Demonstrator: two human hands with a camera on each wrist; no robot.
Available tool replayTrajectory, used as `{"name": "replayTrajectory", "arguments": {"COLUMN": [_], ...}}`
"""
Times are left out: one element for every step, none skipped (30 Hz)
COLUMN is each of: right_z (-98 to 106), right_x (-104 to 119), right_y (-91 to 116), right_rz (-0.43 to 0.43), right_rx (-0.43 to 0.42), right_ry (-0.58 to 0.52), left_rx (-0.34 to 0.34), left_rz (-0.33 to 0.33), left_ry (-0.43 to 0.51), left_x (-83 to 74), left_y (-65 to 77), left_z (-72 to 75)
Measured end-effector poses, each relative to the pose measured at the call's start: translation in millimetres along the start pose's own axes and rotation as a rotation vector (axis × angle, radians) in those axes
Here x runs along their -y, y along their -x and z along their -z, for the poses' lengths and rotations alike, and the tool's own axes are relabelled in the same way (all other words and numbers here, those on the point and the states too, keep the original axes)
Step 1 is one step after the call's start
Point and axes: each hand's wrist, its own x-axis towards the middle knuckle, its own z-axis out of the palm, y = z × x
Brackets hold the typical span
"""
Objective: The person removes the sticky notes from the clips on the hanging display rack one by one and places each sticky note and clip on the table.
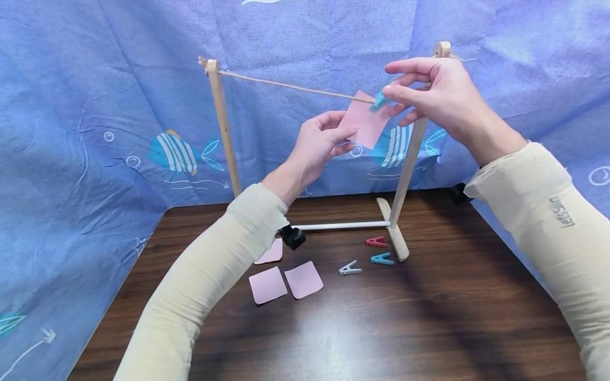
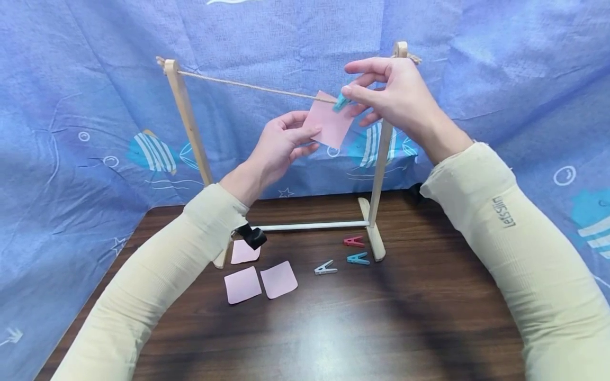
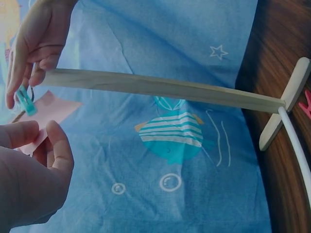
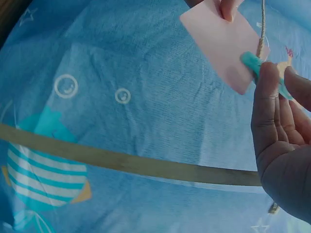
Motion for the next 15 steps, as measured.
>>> {"name": "replayTrajectory", "arguments": {"right_z": [0.1,0.0,-0.2,-0.4,-0.7,-1.2,-1.7,-2.1,-2.3,-2.4,-2.4,-2.2,-1.7,-1.0,-0.3], "right_x": [1.7,3.4,5.0,6.4,7.8,9.0,10.0,10.9,11.4,11.6,11.5,11.1,10.6,9.8,8.9], "right_y": [0.9,1.6,2.1,2.4,2.7,2.9,2.9,2.8,2.5,2.3,2.2,2.0,2.1,2.4,2.8], "right_rz": [0.003,-0.001,-0.008,-0.015,-0.025,-0.037,-0.043,-0.041,-0.035,-0.029,-0.023,-0.015,-0.008,-0.004,-0.002], "right_rx": [0.004,0.011,0.016,0.023,0.029,0.037,0.043,0.047,0.049,0.053,0.057,0.060,0.063,0.065,0.066], "right_ry": [0.047,0.092,0.133,0.174,0.221,0.263,0.305,0.354,0.400,0.445,0.485,0.514,0.540,0.562,0.570], "left_rx": [0.000,0.001,0.001,0.001,0.001,0.002,0.003,0.004,0.003,0.004,0.005,0.005,0.006,0.007,0.008], "left_rz": [0.001,0.001,0.000,0.000,0.000,0.001,0.001,0.002,0.003,0.004,0.004,0.004,0.004,0.004,0.005], "left_ry": [0.002,0.004,0.005,0.006,0.006,0.006,0.004,0.001,0.000,-0.001,-0.005,-0.006,-0.008,-0.010,-0.010], "left_x": [-0.9,-1.7,-2.5,-3.2,-3.9,-4.4,-4.8,-4.9,-5.0,-5.1,-5.0,-5.1,-5.0,-5.0,-5.0], "left_y": [-0.1,-0.1,-0.1,0.3,0.5,1.0,1.3,1.6,1.8,2.0,1.9,2.1,2.1,2.0,1.7], "left_z": [0.2,0.6,1.0,1.4,1.8,2.1,2.4,2.7,2.9,3.0,3.2,3.2,3.2,3.2,3.4]}}
